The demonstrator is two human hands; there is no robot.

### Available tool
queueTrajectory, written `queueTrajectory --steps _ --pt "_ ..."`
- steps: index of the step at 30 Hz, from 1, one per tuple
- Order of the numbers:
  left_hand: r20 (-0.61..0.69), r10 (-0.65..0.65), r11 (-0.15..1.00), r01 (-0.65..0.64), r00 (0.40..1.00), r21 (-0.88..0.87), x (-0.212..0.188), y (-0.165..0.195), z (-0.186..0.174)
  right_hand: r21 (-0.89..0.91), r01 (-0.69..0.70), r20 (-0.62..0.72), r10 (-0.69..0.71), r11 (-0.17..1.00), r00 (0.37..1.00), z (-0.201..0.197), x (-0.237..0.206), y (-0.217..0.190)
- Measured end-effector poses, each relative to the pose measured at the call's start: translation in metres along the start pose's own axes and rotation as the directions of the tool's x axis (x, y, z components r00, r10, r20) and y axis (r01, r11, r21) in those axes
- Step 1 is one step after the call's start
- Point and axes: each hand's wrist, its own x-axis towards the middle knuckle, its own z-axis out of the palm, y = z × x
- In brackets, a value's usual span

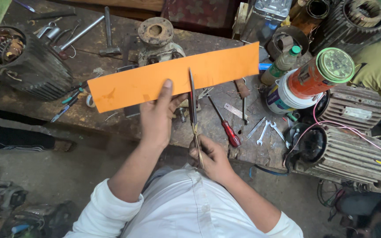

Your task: The person assembles an electric motor by placing a flange onto the shaft, using a screwdriver to adjust the shaft, and cutting an orange sheet into a fringed ring to fit around the shaft. The person then places a metal housing over the assembly.

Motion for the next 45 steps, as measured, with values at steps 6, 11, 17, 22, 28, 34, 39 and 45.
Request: queueTrajectory --steps 6,11,17,22,28,34,39,45 --pt "-0.013 0.076 0.984 -0.073 0.997 0.164 -0.004 0.003 -0.002 -0.165 0.327 0.117 -0.311 0.930 0.943 -0.001 -0.004 -0.014" --pt "-0.035 0.072 0.988 -0.066 0.997 0.143 -0.004 0.000 0.002 -0.140 0.071 -0.004 -0.073 0.988 0.997 0.005 -0.001 -0.010" --pt "-0.045 0.051 0.983 -0.043 0.998 0.177 -0.004 0.004 0.000 -0.118 0.194 0.058 -0.188 0.974 0.980 0.003 0.002 -0.009" --pt "0.003 0.066 0.981 -0.065 0.998 0.182 -0.007 -0.001 0.001 -0.318 0.299 0.025 -0.308 0.900 0.951 0.005 -0.002 -0.007" --pt "-0.012 -0.012 0.997 0.013 1.000 0.070 0.002 0.003 -0.007 -0.252 0.096 -0.057 -0.114 0.963 0.992 0.004 0.002 0.000" --pt "-0.075 0.054 0.971 -0.035 0.996 0.236 -0.005 0.003 -0.006 -0.200 0.354 0.118 -0.336 0.914 0.934 0.004 -0.006 -0.008" --pt "-0.045 0.047 0.986 -0.039 0.998 0.160 -0.006 -0.002 -0.001 -0.133 0.001 -0.044 -0.006 0.991 0.999 0.007 -0.003 -0.001" --pt "0.023 0.016 0.999 -0.017 1.000 0.040 -0.003 0.001 -0.010 -0.017 0.156 0.053 -0.155 0.988 0.987 0.005 -0.002 -0.003"
